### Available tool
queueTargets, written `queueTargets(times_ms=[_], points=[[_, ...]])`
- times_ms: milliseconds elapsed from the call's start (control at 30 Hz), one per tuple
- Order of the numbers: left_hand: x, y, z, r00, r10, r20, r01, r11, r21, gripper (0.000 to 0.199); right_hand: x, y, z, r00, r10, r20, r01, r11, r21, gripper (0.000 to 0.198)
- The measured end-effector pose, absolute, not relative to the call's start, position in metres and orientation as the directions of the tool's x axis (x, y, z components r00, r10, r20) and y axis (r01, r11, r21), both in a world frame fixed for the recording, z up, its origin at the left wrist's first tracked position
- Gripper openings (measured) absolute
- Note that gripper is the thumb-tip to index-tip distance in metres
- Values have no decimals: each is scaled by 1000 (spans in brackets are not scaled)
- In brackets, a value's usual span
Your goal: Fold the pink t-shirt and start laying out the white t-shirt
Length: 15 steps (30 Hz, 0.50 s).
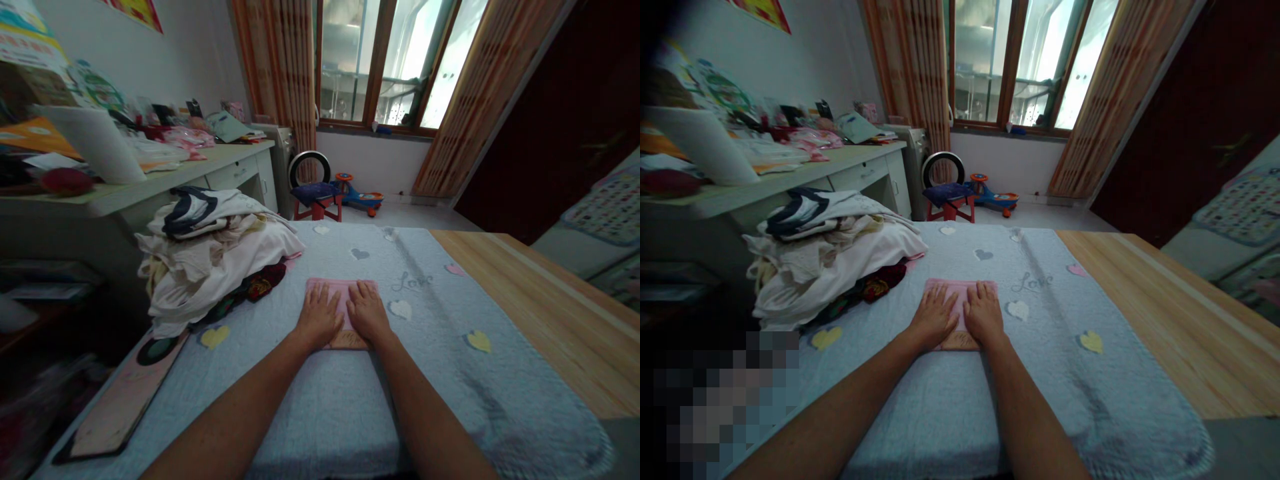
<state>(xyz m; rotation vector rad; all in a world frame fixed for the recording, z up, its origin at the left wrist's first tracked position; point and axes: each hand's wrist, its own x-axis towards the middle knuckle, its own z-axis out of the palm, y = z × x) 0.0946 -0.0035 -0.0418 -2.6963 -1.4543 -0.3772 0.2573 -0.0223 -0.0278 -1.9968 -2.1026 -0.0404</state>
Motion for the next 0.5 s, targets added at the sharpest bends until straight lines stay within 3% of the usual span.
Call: queueTargets(times_ms=[500], points=[[94,3,-48,699,671,247,658,-739,143,48,267,-18,-40,13,965,263,971,51,-233,44]])
